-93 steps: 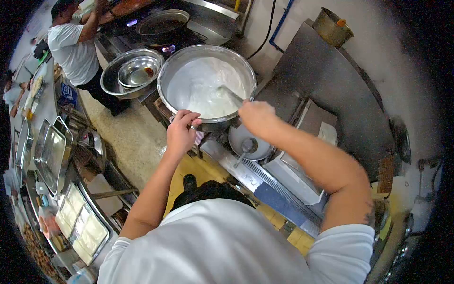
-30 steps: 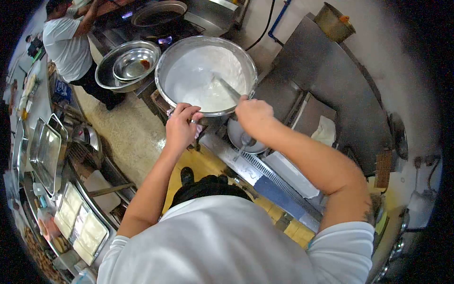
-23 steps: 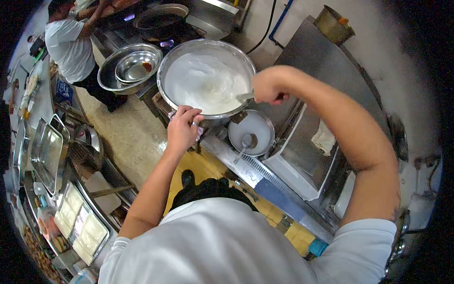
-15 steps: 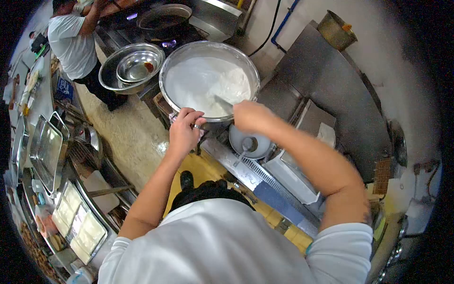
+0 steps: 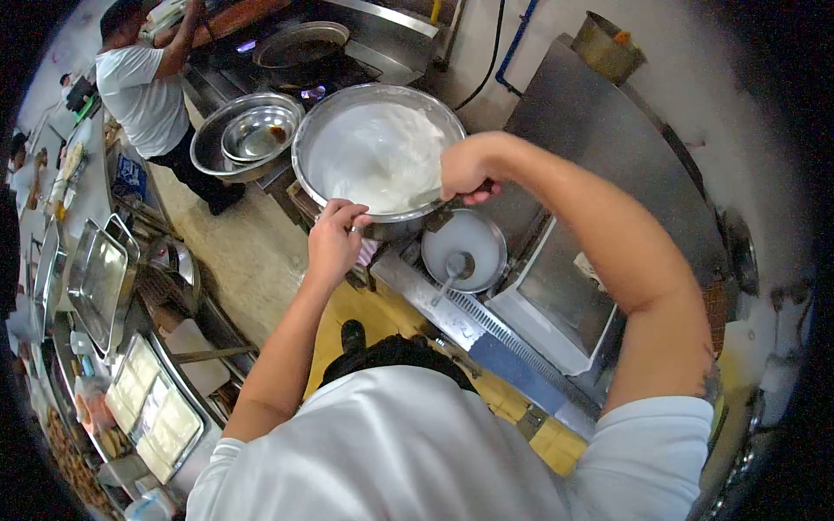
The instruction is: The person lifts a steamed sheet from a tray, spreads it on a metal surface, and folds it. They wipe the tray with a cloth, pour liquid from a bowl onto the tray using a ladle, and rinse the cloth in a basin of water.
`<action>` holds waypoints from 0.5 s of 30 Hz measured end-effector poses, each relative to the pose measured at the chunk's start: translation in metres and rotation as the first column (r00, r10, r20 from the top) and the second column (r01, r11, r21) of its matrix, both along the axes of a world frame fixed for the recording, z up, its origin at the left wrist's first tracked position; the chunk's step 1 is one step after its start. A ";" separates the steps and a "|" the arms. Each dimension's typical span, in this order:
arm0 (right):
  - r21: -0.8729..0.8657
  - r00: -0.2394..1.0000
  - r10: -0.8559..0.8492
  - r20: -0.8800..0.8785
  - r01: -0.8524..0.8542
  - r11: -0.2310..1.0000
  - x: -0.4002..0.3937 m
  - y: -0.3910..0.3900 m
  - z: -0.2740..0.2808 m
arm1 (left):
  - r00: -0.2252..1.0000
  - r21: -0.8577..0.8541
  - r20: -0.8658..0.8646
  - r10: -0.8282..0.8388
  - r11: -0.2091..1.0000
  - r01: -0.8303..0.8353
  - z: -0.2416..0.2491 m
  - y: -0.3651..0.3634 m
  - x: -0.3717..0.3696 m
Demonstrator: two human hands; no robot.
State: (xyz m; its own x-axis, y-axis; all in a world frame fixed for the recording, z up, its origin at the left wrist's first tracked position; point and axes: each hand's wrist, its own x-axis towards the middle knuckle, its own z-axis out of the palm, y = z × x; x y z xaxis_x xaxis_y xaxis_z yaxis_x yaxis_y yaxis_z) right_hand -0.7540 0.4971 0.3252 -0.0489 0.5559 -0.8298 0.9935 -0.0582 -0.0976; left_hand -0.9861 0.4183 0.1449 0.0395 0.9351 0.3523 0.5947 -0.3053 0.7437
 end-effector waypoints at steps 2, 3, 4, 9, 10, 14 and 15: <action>0.056 0.976 -0.160 -0.145 0.169 0.984 -0.004 -0.024 -0.005 | 1.000 -0.002 -0.003 0.010 1.000 -0.010 0.001 -0.002 0.002; 0.067 0.958 -0.201 -0.203 0.218 0.974 -0.001 -0.029 -0.017 | 1.000 -0.006 -0.005 0.013 1.000 -0.013 0.002 -0.002 0.002; 0.074 0.935 -0.239 -0.262 0.266 0.961 0.003 -0.034 -0.031 | 1.000 -0.010 -0.007 0.017 1.000 -0.017 0.002 -0.002 0.003; -0.008 0.681 -0.453 -0.575 0.549 0.836 0.024 -0.058 -0.066 | 0.999 -0.020 -0.027 0.031 0.999 -0.032 0.002 -0.003 0.005; -0.046 0.621 -0.480 -0.620 0.582 0.812 0.029 -0.064 -0.071 | 0.999 -0.038 -0.023 0.036 0.999 -0.037 0.002 -0.003 0.006; -0.124 0.451 -0.501 -0.738 0.640 0.758 0.050 -0.085 -0.084 | 0.998 0.007 -0.022 0.051 0.999 -0.051 0.003 -0.003 0.011; -0.133 0.418 -0.492 -0.764 0.643 0.754 0.056 -0.090 -0.089 | 0.998 -0.002 -0.028 0.063 0.998 -0.063 0.005 -0.004 0.013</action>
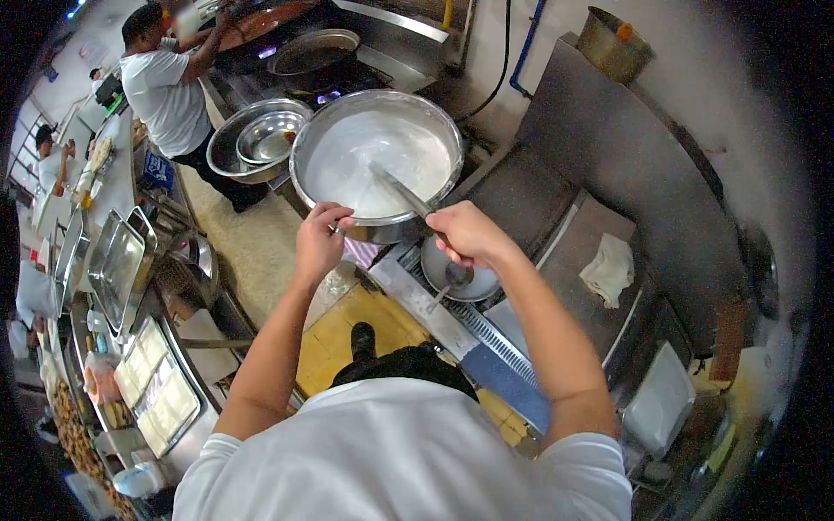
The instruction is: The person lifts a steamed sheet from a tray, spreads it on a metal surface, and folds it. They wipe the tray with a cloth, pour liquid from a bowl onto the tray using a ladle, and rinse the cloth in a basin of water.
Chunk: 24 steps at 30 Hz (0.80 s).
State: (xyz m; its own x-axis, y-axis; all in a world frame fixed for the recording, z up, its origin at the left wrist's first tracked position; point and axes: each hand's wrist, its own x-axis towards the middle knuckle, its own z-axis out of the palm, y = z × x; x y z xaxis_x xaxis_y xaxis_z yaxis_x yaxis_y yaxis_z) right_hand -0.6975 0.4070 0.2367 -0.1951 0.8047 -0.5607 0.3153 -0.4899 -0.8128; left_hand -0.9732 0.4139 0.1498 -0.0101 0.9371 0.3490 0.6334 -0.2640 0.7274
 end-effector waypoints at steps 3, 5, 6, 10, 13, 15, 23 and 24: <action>0.046 0.997 -0.032 -0.064 0.035 0.998 0.014 -0.016 -0.007 | 1.000 -0.017 -0.020 0.021 1.000 -0.022 0.000 0.001 0.003; 0.091 0.997 -0.039 -0.062 0.044 0.995 0.019 -0.027 -0.005 | 0.999 -0.048 -0.031 0.033 0.998 -0.034 -0.002 0.001 0.004; 0.101 0.997 -0.035 -0.069 0.042 0.994 0.024 -0.030 -0.010 | 0.999 -0.071 -0.036 0.037 0.997 -0.040 0.000 0.001 0.004; 0.236 1.000 -0.022 -0.016 0.025 0.971 0.038 -0.048 -0.021 | 0.996 -0.071 -0.075 0.038 0.997 -0.044 0.000 0.001 0.003; 0.509 0.989 -0.059 0.138 -0.020 0.860 0.043 -0.064 -0.032 | 0.995 -0.072 -0.094 0.030 0.997 -0.037 0.001 0.000 0.003; 0.690 0.951 -0.118 0.286 -0.119 0.714 0.047 -0.072 -0.044 | 0.997 -0.092 -0.080 0.017 0.995 -0.025 0.004 -0.001 0.003; 0.731 0.702 -0.397 0.591 -0.257 0.632 0.037 -0.068 -0.048 | 0.999 -0.087 -0.041 -0.011 0.996 0.008 0.005 -0.004 -0.002; 0.710 0.652 -0.420 0.631 -0.268 0.651 0.031 -0.064 -0.043 | 0.999 -0.079 -0.028 -0.018 0.997 0.016 0.006 -0.005 -0.002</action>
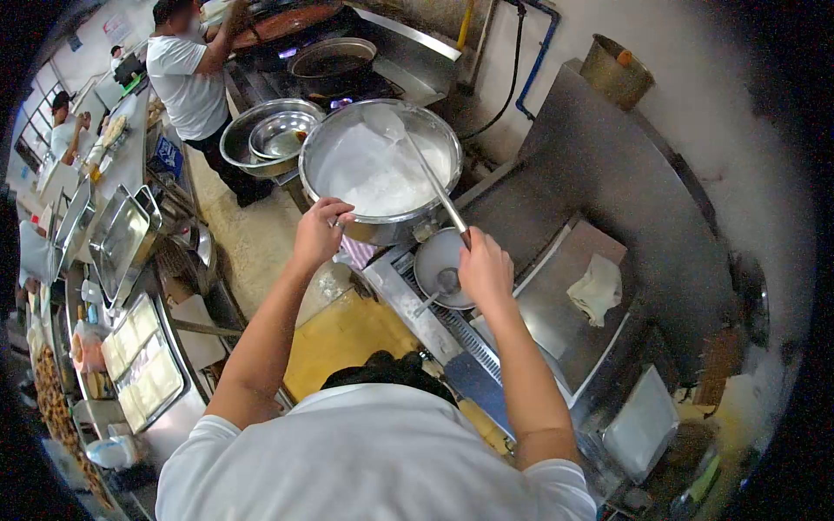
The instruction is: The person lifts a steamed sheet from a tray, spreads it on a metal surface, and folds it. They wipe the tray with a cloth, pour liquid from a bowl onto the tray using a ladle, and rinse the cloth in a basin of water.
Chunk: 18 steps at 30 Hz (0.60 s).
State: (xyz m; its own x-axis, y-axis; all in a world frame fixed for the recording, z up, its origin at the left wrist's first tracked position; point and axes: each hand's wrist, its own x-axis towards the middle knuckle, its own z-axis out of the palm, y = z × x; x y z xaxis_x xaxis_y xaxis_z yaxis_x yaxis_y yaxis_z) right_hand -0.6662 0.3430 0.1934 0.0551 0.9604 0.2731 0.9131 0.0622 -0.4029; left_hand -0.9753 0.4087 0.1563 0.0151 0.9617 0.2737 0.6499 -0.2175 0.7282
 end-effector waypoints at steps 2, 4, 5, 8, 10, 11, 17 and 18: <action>-0.057 0.994 0.009 0.111 -0.002 0.998 -0.011 0.010 0.018 | 1.000 0.015 0.006 -0.001 1.000 0.001 -0.001 -0.001 -0.002; -0.097 0.982 0.020 0.188 -0.002 0.995 -0.025 0.024 0.028 | 1.000 0.034 -0.006 0.003 0.999 -0.003 -0.004 0.001 -0.003; -0.109 0.976 0.025 0.214 -0.002 0.994 -0.031 0.030 0.030 | 1.000 0.038 0.004 0.001 0.999 -0.001 -0.005 0.001 -0.004; -0.100 0.945 0.113 0.308 -0.086 0.991 -0.039 0.043 0.028 | 1.000 0.055 0.022 -0.015 0.998 0.013 -0.006 0.002 -0.007; -0.139 0.910 0.171 0.378 -0.127 0.982 -0.046 0.043 0.031 | 0.999 0.079 0.018 -0.030 0.996 0.028 -0.011 0.003 -0.009; -0.182 0.891 0.187 0.413 -0.121 0.976 -0.049 0.042 0.036 | 1.000 0.076 0.020 -0.020 0.997 0.019 -0.013 0.003 -0.009; -0.323 0.805 0.306 0.508 -0.151 0.934 -0.058 0.011 0.086 | 0.997 0.099 0.069 -0.030 0.995 0.023 -0.013 0.003 -0.009; -0.348 0.791 0.335 0.512 -0.166 0.923 -0.061 0.005 0.098 | 0.996 0.112 0.083 -0.040 0.993 0.030 -0.014 0.003 -0.010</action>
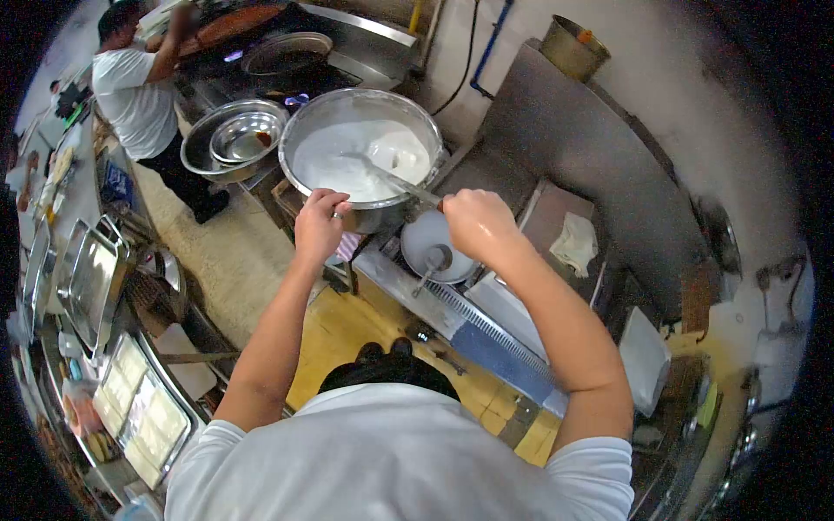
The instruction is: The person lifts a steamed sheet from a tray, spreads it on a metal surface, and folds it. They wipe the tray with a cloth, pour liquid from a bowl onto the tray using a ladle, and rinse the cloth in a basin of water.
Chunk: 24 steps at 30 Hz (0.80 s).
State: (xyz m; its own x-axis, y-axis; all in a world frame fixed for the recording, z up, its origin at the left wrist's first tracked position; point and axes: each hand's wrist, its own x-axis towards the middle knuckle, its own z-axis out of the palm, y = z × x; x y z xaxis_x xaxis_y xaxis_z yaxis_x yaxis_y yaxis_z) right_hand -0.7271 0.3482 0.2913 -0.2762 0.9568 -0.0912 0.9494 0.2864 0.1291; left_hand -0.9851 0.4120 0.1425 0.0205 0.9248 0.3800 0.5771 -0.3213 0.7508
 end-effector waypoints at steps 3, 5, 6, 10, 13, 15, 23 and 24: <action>-0.081 0.998 -0.003 0.066 0.008 0.997 -0.021 -0.016 0.041 | 0.999 0.004 0.034 -0.023 1.000 0.023 0.000 0.001 -0.001; -0.097 0.998 -0.002 0.069 0.009 0.995 -0.029 -0.017 0.053 | 0.998 0.068 0.048 -0.034 0.997 0.030 -0.010 0.004 -0.002; -0.106 0.998 -0.001 0.068 0.009 0.994 -0.033 -0.017 0.057 | 0.999 0.071 0.023 -0.028 0.997 0.026 -0.006 0.002 -0.003; -0.107 0.998 -0.064 -0.015 0.062 0.992 -0.062 -0.007 0.072 | 0.998 0.109 0.050 -0.045 0.993 0.039 -0.011 0.006 -0.003; -0.056 0.997 -0.034 -0.066 0.030 0.998 -0.085 0.004 0.070 | 0.999 0.117 0.027 -0.034 0.993 0.031 -0.010 0.006 -0.003; -0.016 0.981 -0.034 -0.189 0.031 0.999 -0.090 0.016 0.039 | 0.999 0.097 0.016 -0.042 0.995 0.040 -0.010 0.006 -0.004; 0.071 0.658 -0.055 -0.751 0.163 0.984 -0.082 -0.017 -0.051 | 0.995 0.180 -0.018 -0.097 0.979 0.099 -0.012 0.006 -0.003; 0.088 0.645 -0.075 -0.761 0.217 0.972 -0.076 -0.031 -0.055 | 0.995 0.184 -0.015 -0.099 0.978 0.100 -0.009 0.002 -0.001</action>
State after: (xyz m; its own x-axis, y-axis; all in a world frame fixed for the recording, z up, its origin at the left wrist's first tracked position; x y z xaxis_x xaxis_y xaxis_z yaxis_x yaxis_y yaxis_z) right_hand -0.8031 0.3167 0.2360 -0.0376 0.9710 0.2361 0.7686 0.1790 -0.6142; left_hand -0.9862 0.4144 0.1331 0.1120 0.8320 0.5433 0.5394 -0.5101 0.6699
